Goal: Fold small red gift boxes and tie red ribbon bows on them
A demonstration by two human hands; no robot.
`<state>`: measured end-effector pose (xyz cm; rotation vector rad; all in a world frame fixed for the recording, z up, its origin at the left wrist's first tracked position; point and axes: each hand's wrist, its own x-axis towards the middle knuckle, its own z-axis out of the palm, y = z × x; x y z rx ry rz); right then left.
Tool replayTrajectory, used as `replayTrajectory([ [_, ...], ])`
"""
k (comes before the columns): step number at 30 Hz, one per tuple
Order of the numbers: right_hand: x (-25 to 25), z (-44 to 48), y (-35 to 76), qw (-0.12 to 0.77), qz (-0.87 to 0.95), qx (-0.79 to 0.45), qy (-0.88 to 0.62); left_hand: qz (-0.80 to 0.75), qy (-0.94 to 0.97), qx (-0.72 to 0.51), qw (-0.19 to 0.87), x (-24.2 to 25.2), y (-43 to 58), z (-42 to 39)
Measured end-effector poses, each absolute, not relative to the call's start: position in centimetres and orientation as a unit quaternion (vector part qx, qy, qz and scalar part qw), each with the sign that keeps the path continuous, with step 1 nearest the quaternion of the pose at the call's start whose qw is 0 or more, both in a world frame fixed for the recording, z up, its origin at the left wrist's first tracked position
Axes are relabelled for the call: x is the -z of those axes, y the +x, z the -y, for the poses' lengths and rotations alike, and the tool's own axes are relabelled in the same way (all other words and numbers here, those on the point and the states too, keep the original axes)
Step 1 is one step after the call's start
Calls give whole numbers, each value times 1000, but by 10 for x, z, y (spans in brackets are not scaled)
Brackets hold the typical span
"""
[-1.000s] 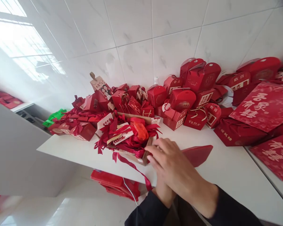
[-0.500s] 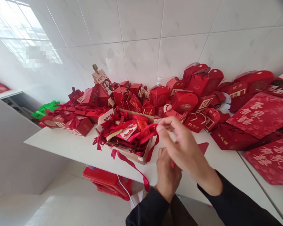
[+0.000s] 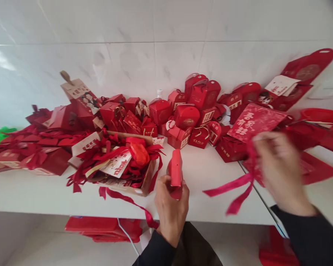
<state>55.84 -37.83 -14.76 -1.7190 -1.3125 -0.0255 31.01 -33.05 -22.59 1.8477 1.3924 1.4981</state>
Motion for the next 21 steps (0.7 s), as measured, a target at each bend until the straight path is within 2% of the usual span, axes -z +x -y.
replayTrajectory([
  [3,198,371,575,393,545,-49,-739,-513,639,-523,235,223,312,335],
  [6,227,369,581,337,545,-62,-765,-489,662,-506,259,218,311,339],
  [9,230,379,574,314,566,-45,-761,-466,708,-470,245,212,306,345],
  [12,223,398,555,274,651,-109,-699,-440,729,-454,261,206,302,348],
  [15,223,414,537,217,700,-183,-656,-444,689,-478,316,201,295,335],
  [18,229,420,529,223,687,-195,-664,-422,657,-497,377,192,287,302],
  [21,227,418,526,244,677,-189,-668,-348,684,-416,488,180,281,266],
])
